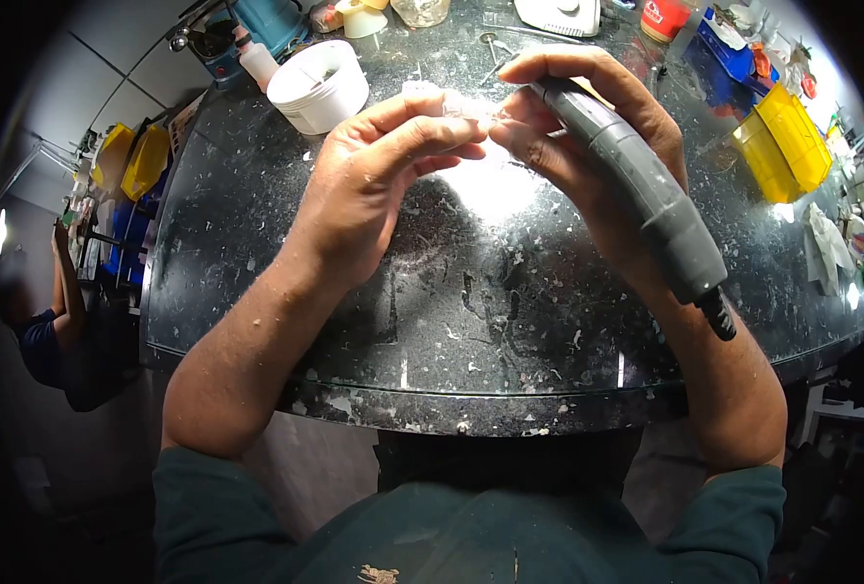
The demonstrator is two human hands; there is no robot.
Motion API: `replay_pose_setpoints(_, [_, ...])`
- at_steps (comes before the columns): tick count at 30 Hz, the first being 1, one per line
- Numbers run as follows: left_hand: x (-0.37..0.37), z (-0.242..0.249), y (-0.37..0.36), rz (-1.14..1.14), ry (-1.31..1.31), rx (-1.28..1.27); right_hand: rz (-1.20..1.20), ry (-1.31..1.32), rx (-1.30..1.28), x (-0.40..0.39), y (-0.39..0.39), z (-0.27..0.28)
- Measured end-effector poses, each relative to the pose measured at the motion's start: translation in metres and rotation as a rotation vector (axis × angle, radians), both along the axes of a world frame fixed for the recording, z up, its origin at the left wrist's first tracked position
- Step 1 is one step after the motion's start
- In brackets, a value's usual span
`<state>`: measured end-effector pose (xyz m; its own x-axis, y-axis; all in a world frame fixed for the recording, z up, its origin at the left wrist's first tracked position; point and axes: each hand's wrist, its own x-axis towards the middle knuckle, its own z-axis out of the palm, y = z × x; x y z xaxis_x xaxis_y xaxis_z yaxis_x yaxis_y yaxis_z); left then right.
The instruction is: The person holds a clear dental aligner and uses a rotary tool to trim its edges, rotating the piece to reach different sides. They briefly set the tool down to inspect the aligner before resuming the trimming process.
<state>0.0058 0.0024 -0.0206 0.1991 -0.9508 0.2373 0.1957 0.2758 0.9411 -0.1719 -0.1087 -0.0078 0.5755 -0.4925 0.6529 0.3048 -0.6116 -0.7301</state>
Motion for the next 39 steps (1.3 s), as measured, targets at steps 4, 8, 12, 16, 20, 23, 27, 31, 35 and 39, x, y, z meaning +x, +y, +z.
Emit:
replay_pose_setpoints(4, [0.003, 0.004, 0.004, -0.131, 0.208, 0.062, 0.052, -0.033, 0.089, 0.000, 0.005, 0.003])
replay_pose_setpoints(8, [0.009, -0.002, 0.004, -0.317, 0.437, 0.107, 0.209, -0.092, 0.446, 0.000, 0.010, 0.001])
replay_pose_setpoints(12, [0.009, -0.005, 0.003, -0.306, 0.414, 0.070, 0.287, -0.095, 0.735, -0.001, 0.015, 0.001])
replay_pose_setpoints(16, [0.001, -0.003, 0.004, -0.239, 0.384, 0.063, 0.361, -0.060, 0.888, -0.003, 0.014, -0.005])
replay_pose_setpoints(20, [-0.010, -0.007, 0.003, -0.260, 0.338, 0.076, 0.373, -0.192, 1.056, -0.004, 0.010, -0.006])
replay_pose_setpoints(23, [-0.030, 0.005, 0.010, -0.324, 0.241, 0.211, 0.296, -0.192, 0.840, -0.008, -0.013, 0.001])
replay_pose_setpoints(27, [-0.009, 0.007, 0.008, 0.043, -0.228, 0.040, 0.036, -0.087, 0.519, -0.008, -0.008, 0.008])
replay_pose_setpoints(31, [0.001, 0.016, -0.003, 0.311, -0.489, -0.370, -0.146, 0.012, 0.115, -0.004, 0.000, 0.009])
replay_pose_setpoints(35, [-0.002, 0.020, 0.003, 0.470, -0.886, -0.456, -0.056, -0.033, -0.149, -0.009, 0.009, 0.022])
replay_pose_setpoints(39, [-0.005, 0.023, 0.008, 0.434, -0.946, -0.398, -0.188, -0.081, -0.388, -0.001, -0.003, 0.004])
